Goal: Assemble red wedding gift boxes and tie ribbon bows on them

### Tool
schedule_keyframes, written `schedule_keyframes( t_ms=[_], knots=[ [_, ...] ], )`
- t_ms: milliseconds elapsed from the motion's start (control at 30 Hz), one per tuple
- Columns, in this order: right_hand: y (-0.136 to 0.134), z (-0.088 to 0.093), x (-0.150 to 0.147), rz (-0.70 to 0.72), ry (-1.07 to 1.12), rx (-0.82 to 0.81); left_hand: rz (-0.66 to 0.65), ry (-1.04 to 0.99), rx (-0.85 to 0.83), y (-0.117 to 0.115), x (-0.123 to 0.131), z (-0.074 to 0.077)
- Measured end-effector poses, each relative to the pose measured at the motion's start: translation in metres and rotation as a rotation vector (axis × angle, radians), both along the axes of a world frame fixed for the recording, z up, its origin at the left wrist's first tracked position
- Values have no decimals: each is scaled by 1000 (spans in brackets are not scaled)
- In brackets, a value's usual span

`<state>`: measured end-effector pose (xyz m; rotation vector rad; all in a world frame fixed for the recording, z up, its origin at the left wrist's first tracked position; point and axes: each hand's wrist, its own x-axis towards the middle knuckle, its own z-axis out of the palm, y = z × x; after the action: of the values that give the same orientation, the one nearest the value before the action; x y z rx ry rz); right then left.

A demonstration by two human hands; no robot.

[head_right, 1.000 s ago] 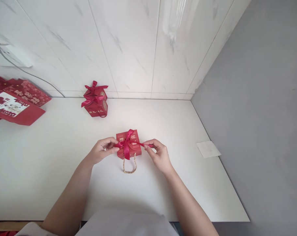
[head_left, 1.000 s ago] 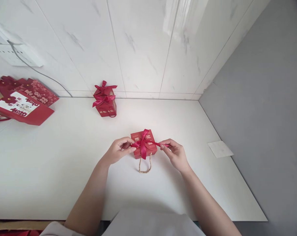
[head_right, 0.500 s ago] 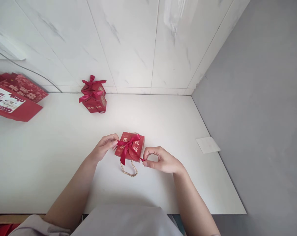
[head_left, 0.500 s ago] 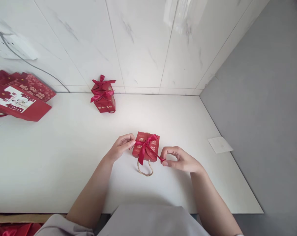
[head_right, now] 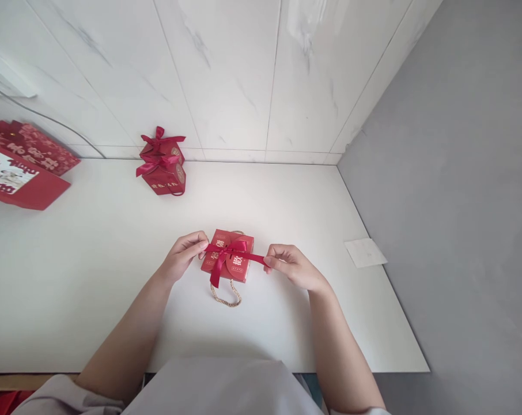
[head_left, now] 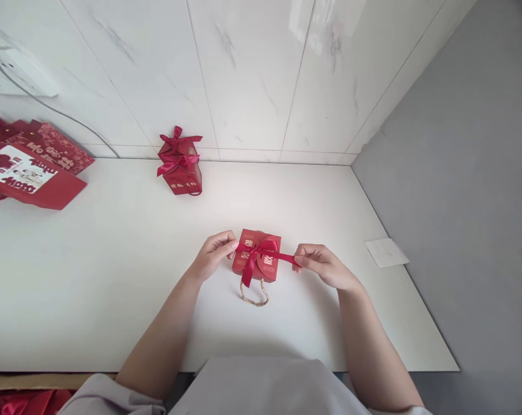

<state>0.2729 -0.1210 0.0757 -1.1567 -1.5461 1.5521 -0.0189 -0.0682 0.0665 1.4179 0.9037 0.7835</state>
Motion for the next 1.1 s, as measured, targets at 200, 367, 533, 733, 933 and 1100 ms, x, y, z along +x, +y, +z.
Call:
schedule_keyframes(
  t_ms=[200, 367, 533, 733, 933, 1100],
  knots=[
    [1, -2, 0, -52, -107, 53, -20, 14, 25, -1, 2, 2],
    [3, -5, -23, -332, -37, 224, -39, 18, 29, -4, 5, 5],
    [0, 0, -45, -292, 23, 254, -50, 74, 65, -7, 7, 6],
    [2, 4, -51, -234, 11, 259, -43, 66, 70, -8, 8, 6],
    [3, -1, -53, -170, 122, 153, -29, 35, 78, -9, 10, 6],
    [3, -3, -51, -156, 170, 106, -41, 45, 59, -9, 11, 5]
  ],
)
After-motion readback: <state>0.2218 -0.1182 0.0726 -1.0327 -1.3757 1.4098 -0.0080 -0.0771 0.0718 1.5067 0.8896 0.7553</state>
